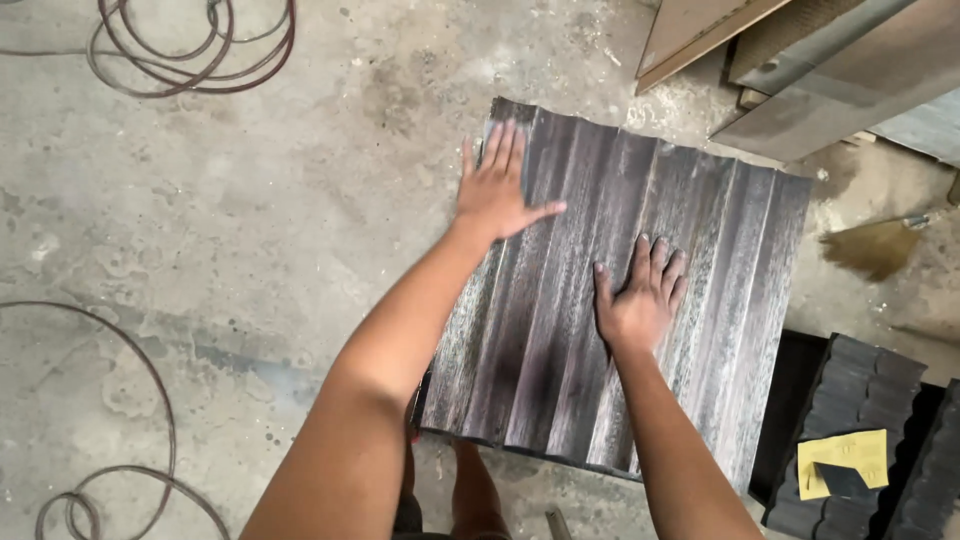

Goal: The person sands a corrugated wooden board using a sanding block held in the right hand. They move the block back and forth across the surface, occasionally using the left hand to steady the board or wipe away dust.

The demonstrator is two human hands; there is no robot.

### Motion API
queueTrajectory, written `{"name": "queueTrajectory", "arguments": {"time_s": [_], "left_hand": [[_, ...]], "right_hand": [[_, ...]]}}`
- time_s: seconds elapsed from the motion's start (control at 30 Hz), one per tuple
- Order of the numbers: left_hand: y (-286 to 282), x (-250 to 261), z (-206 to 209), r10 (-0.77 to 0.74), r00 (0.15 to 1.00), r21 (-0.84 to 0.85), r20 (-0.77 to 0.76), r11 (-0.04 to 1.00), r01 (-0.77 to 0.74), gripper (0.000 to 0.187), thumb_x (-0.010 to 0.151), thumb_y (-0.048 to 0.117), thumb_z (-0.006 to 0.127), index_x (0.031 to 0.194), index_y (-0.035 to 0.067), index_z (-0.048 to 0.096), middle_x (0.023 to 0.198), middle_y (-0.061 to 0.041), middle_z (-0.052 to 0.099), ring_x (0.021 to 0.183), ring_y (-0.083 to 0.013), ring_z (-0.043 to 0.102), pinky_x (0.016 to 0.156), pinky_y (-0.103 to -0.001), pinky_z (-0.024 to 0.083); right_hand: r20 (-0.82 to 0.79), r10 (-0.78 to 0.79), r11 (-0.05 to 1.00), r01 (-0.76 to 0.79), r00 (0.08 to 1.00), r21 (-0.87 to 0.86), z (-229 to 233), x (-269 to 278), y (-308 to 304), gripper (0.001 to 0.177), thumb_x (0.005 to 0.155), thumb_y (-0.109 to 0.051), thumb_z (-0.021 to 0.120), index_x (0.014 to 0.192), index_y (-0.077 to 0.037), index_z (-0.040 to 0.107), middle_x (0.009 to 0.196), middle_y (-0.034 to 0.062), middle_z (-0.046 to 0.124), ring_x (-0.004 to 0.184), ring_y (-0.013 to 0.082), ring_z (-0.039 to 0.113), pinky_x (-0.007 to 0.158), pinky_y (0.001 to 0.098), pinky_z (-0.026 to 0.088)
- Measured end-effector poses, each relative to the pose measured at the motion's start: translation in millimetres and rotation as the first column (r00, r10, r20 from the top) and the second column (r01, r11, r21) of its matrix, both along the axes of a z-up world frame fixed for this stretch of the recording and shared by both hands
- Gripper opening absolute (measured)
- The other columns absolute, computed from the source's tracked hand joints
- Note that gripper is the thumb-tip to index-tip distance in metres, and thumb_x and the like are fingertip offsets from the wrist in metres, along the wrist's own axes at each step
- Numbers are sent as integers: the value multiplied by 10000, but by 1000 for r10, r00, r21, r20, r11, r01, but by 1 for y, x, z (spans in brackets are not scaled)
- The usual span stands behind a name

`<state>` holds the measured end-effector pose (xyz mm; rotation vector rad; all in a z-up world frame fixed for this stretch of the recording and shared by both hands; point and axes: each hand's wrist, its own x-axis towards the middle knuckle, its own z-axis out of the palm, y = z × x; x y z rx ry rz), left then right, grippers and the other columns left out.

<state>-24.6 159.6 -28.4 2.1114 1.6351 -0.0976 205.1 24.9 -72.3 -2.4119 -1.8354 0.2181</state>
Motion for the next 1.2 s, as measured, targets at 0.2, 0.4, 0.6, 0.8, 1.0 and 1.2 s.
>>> {"name": "queueTrajectory", "arguments": {"time_s": [0.2,0.4,0.6,0.8,1.0,1.2], "left_hand": [[-89,-15,26,-55,998,-86,-21,995,53,1259,805,932,355,1624,13,92,1717,-178,28,1595,-304,-20,1236,-631,-68],[-10,0,19,36,997,-39,68,999,-33,1188,856,927,268,1638,51,92,1719,-124,-14,1591,-257,-39,1261,-615,-28],[-50,-12,36,2,994,-17,111,1000,0,1246,806,947,157,1628,12,123,1721,-172,32,1593,-315,5,1267,-594,3],[-168,-21,-14,202,969,55,144,976,-211,696,1003,400,495,1603,112,292,1698,-84,216,1511,-520,116,1159,-702,171],[-48,-9,4,153,980,71,127,984,-163,677,1044,489,375,1601,106,351,1698,-84,230,1542,-453,124,1205,-603,229],[0,-7,-10,135,987,145,84,979,-146,721,1069,571,364,1629,122,299,1706,-62,203,1545,-450,110,1216,-601,198]], "right_hand": [[3,-9,1000,9,1000,1,-2,2,2,812,953,-654,518,1611,-203,369,1667,117,359,1567,387,182,1240,569,195],[-27,-26,999,26,999,-19,2,0,2,791,967,-650,502,1601,-191,385,1676,123,343,1571,390,160,1250,557,155],[-20,-54,998,53,998,-39,7,-4,3,784,956,-666,502,1589,-214,401,1673,99,354,1571,366,178,1252,548,163],[-21,-57,998,56,998,-35,5,-2,4,803,945,-693,494,1591,-223,407,1671,98,364,1572,370,178,1250,549,161],[-31,-56,998,56,998,-8,1,-1,4,795,952,-688,504,1581,-207,432,1659,117,386,1568,372,193,1248,554,166],[-40,-46,998,47,998,30,-4,1,4,791,945,-669,534,1572,-195,446,1655,125,392,1563,385,201,1245,563,163]]}}
